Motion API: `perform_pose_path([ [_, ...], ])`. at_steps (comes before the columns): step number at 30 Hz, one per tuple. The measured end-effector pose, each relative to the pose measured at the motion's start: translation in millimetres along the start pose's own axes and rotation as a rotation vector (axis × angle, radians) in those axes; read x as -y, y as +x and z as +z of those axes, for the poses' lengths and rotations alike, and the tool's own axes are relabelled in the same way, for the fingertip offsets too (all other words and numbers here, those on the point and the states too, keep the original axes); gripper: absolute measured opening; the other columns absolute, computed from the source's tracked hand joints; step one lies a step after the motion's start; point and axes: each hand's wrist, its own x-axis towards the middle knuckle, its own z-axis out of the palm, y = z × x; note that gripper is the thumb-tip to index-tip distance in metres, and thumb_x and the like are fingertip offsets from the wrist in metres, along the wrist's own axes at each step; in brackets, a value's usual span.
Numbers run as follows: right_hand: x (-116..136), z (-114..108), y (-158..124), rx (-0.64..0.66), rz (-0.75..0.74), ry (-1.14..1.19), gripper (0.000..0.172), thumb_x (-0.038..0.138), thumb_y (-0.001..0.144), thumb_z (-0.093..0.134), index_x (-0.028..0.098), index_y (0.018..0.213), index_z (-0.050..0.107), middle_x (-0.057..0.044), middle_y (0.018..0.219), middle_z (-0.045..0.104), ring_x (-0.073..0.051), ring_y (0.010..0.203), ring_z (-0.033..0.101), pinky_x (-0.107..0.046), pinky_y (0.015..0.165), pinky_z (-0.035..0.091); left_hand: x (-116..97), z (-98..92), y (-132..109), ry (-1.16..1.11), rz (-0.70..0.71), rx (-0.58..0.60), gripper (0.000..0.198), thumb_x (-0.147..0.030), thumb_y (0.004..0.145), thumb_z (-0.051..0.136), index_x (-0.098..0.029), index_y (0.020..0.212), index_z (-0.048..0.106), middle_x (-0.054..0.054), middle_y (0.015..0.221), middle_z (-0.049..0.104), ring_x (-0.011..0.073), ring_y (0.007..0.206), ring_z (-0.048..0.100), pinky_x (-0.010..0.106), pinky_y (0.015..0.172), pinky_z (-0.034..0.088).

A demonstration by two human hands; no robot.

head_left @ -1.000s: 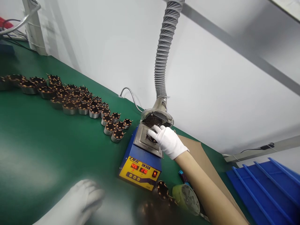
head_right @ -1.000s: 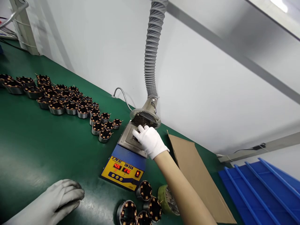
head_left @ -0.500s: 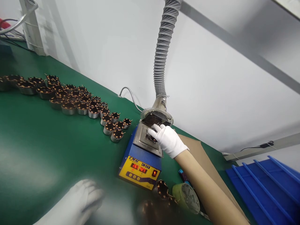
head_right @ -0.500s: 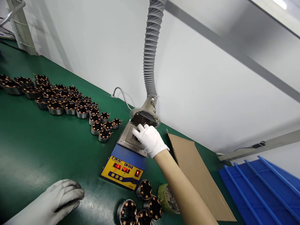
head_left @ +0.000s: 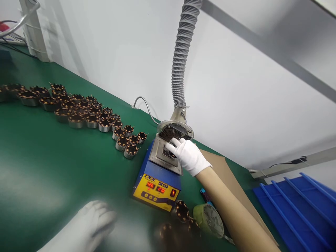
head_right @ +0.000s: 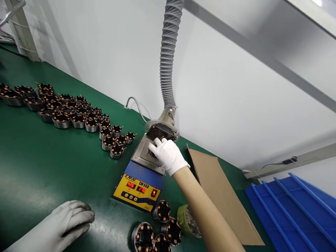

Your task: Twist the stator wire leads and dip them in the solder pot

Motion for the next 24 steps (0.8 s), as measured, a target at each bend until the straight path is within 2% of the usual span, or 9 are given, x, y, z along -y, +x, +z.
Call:
perform_pose_path([
  [7, 1.2, -3.4, -1.3, 0.021, -0.015, -0.014, 0.036, 0.002, 0.083, 0.045, 0.021, 0.112, 0.051, -0.009, 0.102, 0.059, -0.021, 0.074, 0.054, -0.03, 0.05, 0.028, 1.3, 0.9, -1.0, 0.008, 0.024, 0.005, 0.019, -0.032, 0.094, 0.045, -0.036, 0.108, 0.056, -0.001, 0.106, 0.06, 0.0192, 0.1, 0.054, 0.034, 0.091, 0.04],
  [12, 4.9, -5.9, -0.4, 0.019, -0.024, 0.01, 0.033, 0.004, 0.083, 0.046, 0.021, 0.111, 0.052, -0.009, 0.099, 0.059, -0.021, 0.073, 0.054, -0.031, 0.05, 0.029, -3.4, -1.9, -0.8, 0.021, 0.062, -0.062, 0.018, -0.027, 0.092, 0.049, -0.032, 0.104, 0.06, 0.001, 0.101, 0.062, 0.0194, 0.096, 0.056, 0.031, 0.086, 0.043],
  [16, 0.3, -5.2, -9.7, -0.011, 0.043, 0.035, 0.032, 0.007, 0.085, 0.045, 0.022, 0.113, 0.052, -0.009, 0.103, 0.06, -0.021, 0.074, 0.054, -0.031, 0.053, 0.033, -4.3, -2.1, -0.7, 0.03, 0.026, -0.014, 0.018, -0.029, 0.092, 0.047, -0.035, 0.105, 0.058, -0.001, 0.104, 0.061, 0.0194, 0.098, 0.056, 0.033, 0.089, 0.042],
  [19, -6.3, 3.8, -24.0, -0.126, 0.252, 0.109, 0.035, 0.012, 0.084, 0.049, 0.022, 0.117, 0.051, -0.009, 0.112, 0.059, -0.023, 0.078, 0.056, -0.032, 0.06, 0.04, -3.2, -1.0, -0.5, 0.03, -0.012, 0.005, 0.019, -0.03, 0.092, 0.046, -0.037, 0.107, 0.057, -0.002, 0.106, 0.061, 0.0197, 0.101, 0.055, 0.034, 0.091, 0.041],
  [22, -9.1, 17.4, -34.5, -0.252, 0.608, 0.323, 0.043, 0.016, 0.076, 0.058, 0.018, 0.118, 0.051, -0.01, 0.118, 0.058, -0.025, 0.089, 0.058, -0.033, 0.07, 0.046, 1.0, 2.7, -0.1, 0.025, -0.021, -0.002, 0.02, -0.033, 0.093, 0.045, -0.039, 0.108, 0.056, -0.002, 0.109, 0.06, 0.0202, 0.105, 0.054, 0.037, 0.095, 0.04],
  [24, -7.8, 24.9, -35.3, -0.272, 0.836, 0.529, 0.046, 0.023, 0.072, 0.062, 0.017, 0.117, 0.052, -0.011, 0.115, 0.06, -0.025, 0.093, 0.06, -0.032, 0.073, 0.047, 5.5, 6.7, 0.1, 0.019, -0.024, -0.002, 0.02, -0.038, 0.094, 0.043, -0.041, 0.109, 0.055, -0.003, 0.11, 0.06, 0.0202, 0.106, 0.053, 0.037, 0.096, 0.04],
])
